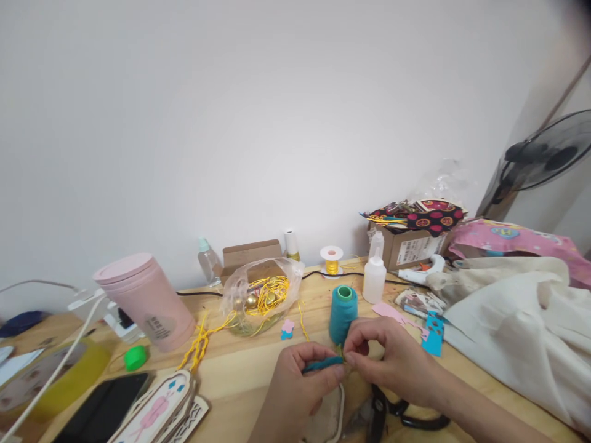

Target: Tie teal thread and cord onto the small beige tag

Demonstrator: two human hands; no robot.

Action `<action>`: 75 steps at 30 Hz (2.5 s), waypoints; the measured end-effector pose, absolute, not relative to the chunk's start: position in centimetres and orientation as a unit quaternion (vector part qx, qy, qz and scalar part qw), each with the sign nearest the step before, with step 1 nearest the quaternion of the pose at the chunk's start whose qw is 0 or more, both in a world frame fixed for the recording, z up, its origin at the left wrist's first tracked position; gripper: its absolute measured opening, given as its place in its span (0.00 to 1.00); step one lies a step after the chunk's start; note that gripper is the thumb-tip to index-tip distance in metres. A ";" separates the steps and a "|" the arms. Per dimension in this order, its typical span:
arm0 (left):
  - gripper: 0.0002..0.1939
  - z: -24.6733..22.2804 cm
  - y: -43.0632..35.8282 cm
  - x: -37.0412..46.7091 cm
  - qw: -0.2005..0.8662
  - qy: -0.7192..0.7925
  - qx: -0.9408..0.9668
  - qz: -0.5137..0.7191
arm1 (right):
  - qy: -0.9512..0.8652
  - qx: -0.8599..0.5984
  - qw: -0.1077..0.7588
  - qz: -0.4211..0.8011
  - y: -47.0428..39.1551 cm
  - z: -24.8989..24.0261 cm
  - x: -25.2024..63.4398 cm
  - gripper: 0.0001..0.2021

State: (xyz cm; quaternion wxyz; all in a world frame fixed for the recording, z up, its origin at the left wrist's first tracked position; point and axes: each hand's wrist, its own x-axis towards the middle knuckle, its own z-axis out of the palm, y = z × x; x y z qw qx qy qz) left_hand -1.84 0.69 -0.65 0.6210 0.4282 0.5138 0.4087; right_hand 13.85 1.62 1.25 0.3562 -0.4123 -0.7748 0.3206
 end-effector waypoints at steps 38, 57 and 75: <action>0.23 -0.7 0.3 -1.7 0.797 0.360 0.214 0.435 | -0.791 -0.373 0.440 0.207 1.3 0.7 13.3 0.04; 0.11 -0.6 0.3 -2.4 0.769 0.378 0.346 0.382 | -0.825 -0.345 0.388 0.224 1.6 1.1 14.1 0.05; 0.12 -0.6 0.6 -2.0 0.675 0.465 0.392 0.418 | -0.814 -0.348 0.402 0.231 1.9 0.7 14.2 0.04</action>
